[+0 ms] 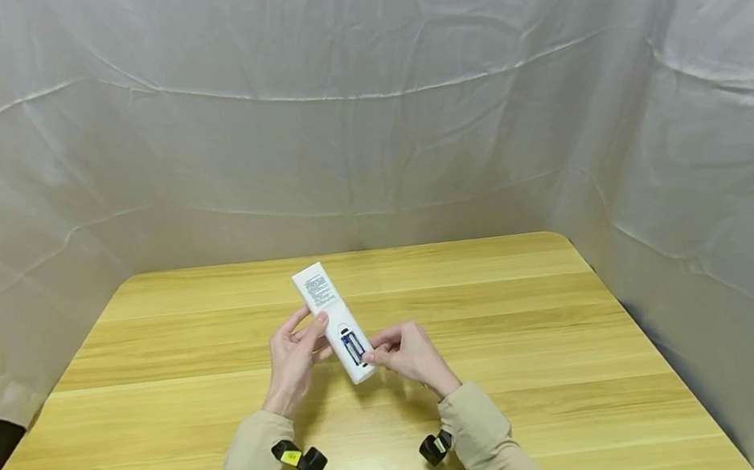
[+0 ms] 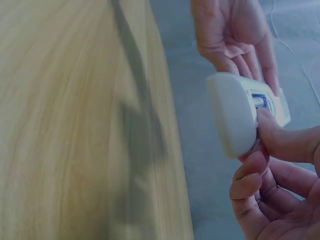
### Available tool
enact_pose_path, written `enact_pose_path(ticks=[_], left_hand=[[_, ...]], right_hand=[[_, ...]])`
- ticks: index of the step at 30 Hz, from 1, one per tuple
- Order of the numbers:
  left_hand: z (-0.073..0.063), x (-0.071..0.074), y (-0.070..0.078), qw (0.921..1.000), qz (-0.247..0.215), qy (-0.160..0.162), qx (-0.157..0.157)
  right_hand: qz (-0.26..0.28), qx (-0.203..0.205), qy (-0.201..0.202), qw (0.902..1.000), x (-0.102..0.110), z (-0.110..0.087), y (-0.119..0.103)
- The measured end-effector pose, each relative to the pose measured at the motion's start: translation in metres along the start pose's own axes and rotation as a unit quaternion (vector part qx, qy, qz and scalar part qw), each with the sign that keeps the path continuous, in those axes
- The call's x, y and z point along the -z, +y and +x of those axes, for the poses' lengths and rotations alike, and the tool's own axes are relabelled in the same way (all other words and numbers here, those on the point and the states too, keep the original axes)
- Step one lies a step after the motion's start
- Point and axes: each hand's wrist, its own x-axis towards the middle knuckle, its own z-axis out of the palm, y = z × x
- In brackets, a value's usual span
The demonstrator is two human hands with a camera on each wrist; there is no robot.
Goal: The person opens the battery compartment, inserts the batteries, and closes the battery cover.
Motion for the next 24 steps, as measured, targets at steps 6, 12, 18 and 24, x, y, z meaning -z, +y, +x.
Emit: enact_pose_path(ticks=[6, 12, 18, 24], left_hand=[[0.0002, -0.0014, 0.0, 0.9999, 0.015, -0.007, -0.002], [0.0004, -0.0013, -0.0001, 0.9999, 0.014, -0.003, -0.007], [0.0, -0.0013, 0.0006, 0.9998, 0.014, -0.003, -0.01], [0.0001, -0.0003, -0.0005, 0.9998, 0.015, -0.003, -0.008]], right_hand=[[0.003, -0.004, 0.008, 1.0, -0.0014, -0.0001, 0.0001], [0.024, 0.006, 0.001, 0.9997, -0.0024, -0.0005, 0.001], [0.036, 0.003, -0.001, 0.9993, -0.0039, 0.0009, 0.0024], [0.036, 0.005, -0.006, 0.9993, -0.0029, -0.001, -0.0011]])
